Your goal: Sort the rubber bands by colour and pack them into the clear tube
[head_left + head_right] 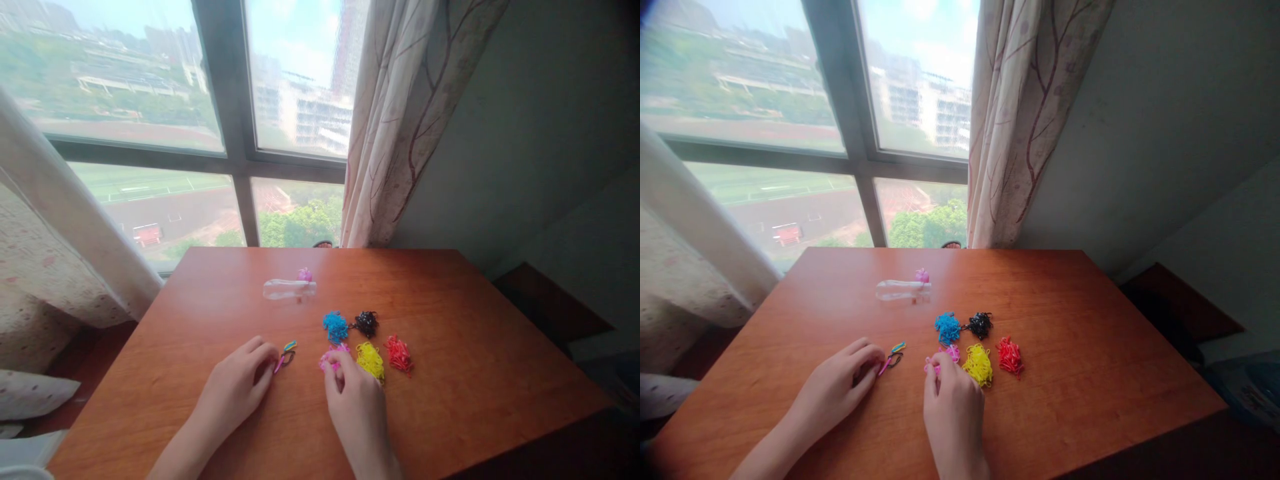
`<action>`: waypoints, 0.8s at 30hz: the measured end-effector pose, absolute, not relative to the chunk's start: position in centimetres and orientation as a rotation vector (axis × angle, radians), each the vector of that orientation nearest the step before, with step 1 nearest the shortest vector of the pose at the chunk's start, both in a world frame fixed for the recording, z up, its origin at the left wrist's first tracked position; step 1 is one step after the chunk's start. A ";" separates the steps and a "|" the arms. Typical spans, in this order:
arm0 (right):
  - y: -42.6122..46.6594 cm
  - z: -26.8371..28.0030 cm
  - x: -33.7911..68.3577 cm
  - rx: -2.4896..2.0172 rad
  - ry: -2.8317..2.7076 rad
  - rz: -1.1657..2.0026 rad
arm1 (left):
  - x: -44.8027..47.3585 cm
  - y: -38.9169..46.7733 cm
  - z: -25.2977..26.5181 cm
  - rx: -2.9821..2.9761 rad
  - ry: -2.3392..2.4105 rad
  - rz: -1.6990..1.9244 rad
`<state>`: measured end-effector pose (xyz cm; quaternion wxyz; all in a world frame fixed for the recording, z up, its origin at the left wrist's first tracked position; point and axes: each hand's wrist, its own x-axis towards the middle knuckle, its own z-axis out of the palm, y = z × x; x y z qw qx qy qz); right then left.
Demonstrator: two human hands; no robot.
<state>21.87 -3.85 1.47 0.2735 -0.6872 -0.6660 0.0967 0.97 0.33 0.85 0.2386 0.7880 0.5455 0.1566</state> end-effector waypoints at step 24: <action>-5.4 -0.8 19.0 -1.650 -1.984 0.318 | 0.8 0.3 0.3 2.205 1.517 0.446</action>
